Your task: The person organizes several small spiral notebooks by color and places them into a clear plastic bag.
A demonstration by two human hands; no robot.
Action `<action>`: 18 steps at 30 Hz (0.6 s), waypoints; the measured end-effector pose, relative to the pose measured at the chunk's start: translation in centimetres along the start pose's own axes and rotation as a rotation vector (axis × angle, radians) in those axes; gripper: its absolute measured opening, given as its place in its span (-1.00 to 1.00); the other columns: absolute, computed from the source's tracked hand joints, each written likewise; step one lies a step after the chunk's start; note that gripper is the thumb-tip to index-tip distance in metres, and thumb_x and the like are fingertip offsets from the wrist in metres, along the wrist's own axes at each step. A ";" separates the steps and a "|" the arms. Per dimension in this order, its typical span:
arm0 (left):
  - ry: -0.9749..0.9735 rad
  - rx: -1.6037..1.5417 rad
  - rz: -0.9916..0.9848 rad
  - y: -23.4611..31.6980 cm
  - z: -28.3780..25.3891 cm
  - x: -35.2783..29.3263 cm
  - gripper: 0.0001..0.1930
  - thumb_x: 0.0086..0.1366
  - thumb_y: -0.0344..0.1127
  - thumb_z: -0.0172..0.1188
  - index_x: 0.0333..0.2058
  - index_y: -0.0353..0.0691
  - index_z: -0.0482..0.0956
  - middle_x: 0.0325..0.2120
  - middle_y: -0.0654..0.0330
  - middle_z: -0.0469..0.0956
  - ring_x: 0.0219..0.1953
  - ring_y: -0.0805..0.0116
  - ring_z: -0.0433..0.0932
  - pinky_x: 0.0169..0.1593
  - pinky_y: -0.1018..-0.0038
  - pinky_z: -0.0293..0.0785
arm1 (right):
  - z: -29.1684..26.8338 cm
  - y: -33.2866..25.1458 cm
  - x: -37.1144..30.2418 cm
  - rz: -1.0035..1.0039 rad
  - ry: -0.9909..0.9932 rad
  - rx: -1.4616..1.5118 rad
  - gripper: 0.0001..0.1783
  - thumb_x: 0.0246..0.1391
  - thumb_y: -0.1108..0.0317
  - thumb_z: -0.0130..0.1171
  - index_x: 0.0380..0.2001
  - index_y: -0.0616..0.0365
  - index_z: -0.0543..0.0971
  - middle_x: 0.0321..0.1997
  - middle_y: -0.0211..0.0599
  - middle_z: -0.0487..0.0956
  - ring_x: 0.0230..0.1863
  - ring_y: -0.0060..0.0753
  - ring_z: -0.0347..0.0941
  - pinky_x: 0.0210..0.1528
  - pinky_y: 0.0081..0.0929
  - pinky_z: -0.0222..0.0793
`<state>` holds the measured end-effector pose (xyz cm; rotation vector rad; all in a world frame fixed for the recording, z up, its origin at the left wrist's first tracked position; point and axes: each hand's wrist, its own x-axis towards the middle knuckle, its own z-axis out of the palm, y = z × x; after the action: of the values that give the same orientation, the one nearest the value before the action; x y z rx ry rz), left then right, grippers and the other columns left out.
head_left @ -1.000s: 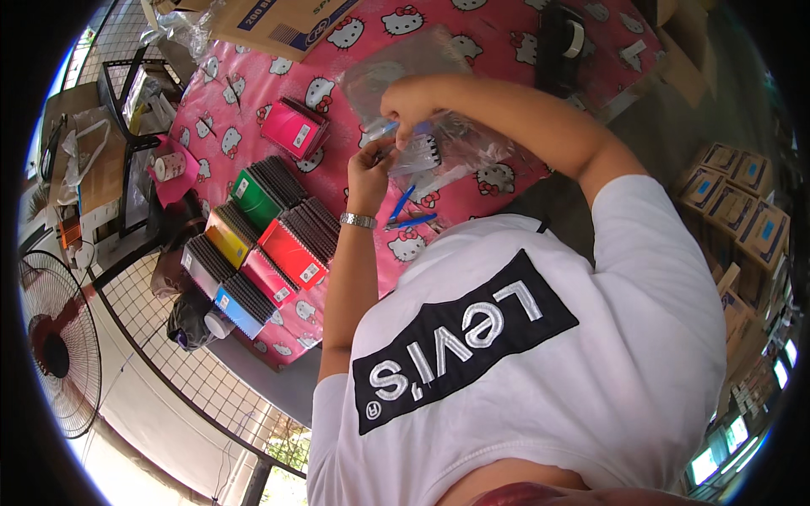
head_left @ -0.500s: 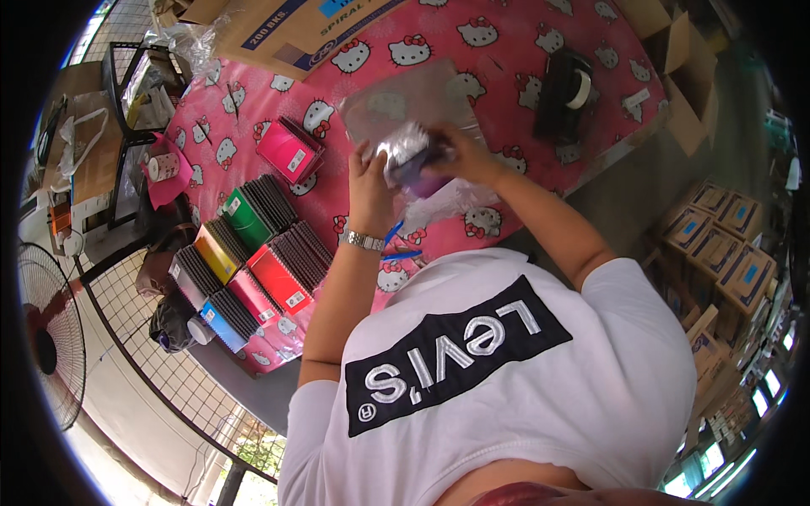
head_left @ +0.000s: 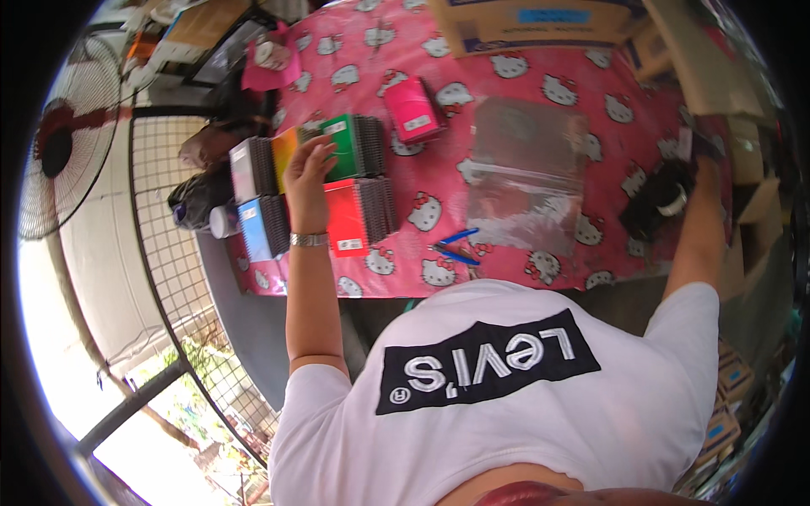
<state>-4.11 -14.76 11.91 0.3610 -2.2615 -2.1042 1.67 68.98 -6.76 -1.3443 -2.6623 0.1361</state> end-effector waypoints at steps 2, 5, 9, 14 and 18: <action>0.262 0.169 0.193 2.3 -8.1 2.5 -0.79 0.29 -0.39 0.13 -0.14 -0.33 0.57 -0.26 0.20 0.60 -0.22 0.47 0.55 -0.11 0.57 0.45 | -1.0 -3.9 -2.7 -0.015 0.163 0.130 -0.50 0.10 0.02 -0.08 -0.06 0.16 0.53 -0.12 -0.08 0.58 -0.08 -0.18 0.51 -0.01 -0.27 0.37; 0.535 0.511 0.302 2.1 -17.5 5.8 -0.76 0.24 -0.36 0.20 -0.17 -0.37 0.59 -0.31 0.23 0.60 -0.37 0.59 0.47 -0.27 0.66 0.37 | -5.5 -14.9 -13.9 -0.230 0.266 0.479 -0.64 0.09 0.23 0.01 -0.07 0.13 0.54 -0.10 -0.15 0.58 -0.07 -0.28 0.50 0.00 -0.34 0.38; 0.186 0.563 -0.109 -1.5 -26.3 10.8 -0.64 0.08 -0.38 0.32 -0.14 -0.41 0.58 -0.33 0.19 0.61 -0.39 0.48 0.50 -0.27 0.49 0.43 | -8.2 -34.8 -35.1 -0.687 -0.282 1.016 -0.74 0.08 0.37 0.14 -0.13 0.13 0.56 -0.17 -0.19 0.58 -0.15 -0.33 0.52 -0.08 -0.39 0.41; 0.303 1.032 -0.016 -3.3 -24.7 13.1 -0.49 -0.08 -0.28 0.42 -0.12 -0.38 0.58 -0.25 0.05 0.63 -0.20 0.26 0.61 -0.07 0.42 0.48 | -9.5 -52.4 -52.7 -0.962 -0.649 1.194 -0.64 -0.01 0.20 0.26 -0.25 0.29 0.58 -0.35 0.00 0.59 -0.29 -0.04 0.55 -0.22 -0.27 0.46; 0.262 0.939 0.006 -4.1 -25.5 13.6 -0.43 -0.09 -0.22 0.43 -0.09 -0.40 0.56 -0.23 0.00 0.63 -0.16 0.19 0.62 -0.04 0.38 0.49 | -9.5 -60.1 -57.3 -0.690 -0.869 0.766 -0.51 -0.09 0.16 0.32 -0.16 0.32 0.54 -0.20 0.02 0.59 -0.11 -0.05 0.54 -0.08 -0.27 0.48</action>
<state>-12.17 -42.63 8.19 0.5845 -2.8724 -0.7741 -10.65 -12.72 6.04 -0.0708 -2.9127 1.7297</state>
